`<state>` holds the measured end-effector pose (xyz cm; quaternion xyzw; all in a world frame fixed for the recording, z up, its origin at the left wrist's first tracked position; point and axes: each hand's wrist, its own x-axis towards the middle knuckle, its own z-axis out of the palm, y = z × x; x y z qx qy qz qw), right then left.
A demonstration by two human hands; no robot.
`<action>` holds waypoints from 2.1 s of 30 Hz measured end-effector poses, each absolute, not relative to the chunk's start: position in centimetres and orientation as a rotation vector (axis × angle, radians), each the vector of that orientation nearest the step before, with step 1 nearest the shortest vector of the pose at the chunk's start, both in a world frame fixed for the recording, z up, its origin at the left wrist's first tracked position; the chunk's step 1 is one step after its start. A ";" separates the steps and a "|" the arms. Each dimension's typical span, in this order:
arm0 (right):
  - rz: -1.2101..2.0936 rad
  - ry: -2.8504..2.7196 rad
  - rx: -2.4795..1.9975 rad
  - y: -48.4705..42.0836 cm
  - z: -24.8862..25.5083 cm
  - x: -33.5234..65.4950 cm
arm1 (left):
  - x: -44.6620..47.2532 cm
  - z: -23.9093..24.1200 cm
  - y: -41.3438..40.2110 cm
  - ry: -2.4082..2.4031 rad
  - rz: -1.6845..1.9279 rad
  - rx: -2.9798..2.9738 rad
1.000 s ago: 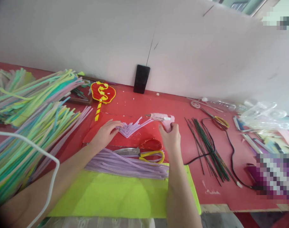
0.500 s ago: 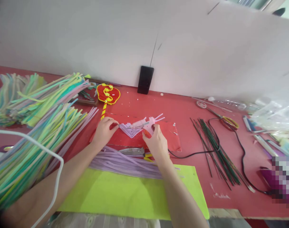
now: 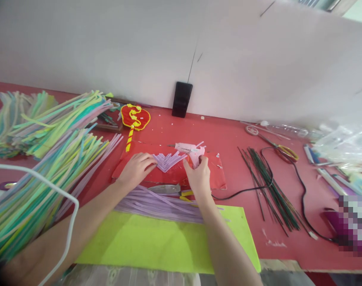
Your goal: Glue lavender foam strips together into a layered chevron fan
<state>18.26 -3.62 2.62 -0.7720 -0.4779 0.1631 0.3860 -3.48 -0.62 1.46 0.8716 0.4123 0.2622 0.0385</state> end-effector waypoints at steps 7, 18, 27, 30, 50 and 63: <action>0.586 -1.051 -1.800 -3.3 2.4 18.6 | -2.8 1.1 -0.8 1.037 0.748 2.707; 1.344 -1.090 -1.262 -4.7 4.2 16.4 | -2.8 0.7 -0.6 1.058 0.671 2.726; 1.381 -1.216 -1.315 -5.3 4.2 15.3 | -2.8 0.9 -0.6 1.059 0.669 2.693; 1.375 -1.265 -1.336 -5.3 4.0 15.2 | -2.7 1.0 -0.7 1.060 0.682 2.682; 1.002 -1.077 -1.350 -5.1 4.7 15.6 | -3.2 0.9 -0.4 1.289 0.806 2.548; 0.326 -1.182 -1.782 -3.8 3.3 17.8 | -5.4 -0.2 1.3 1.568 1.022 2.250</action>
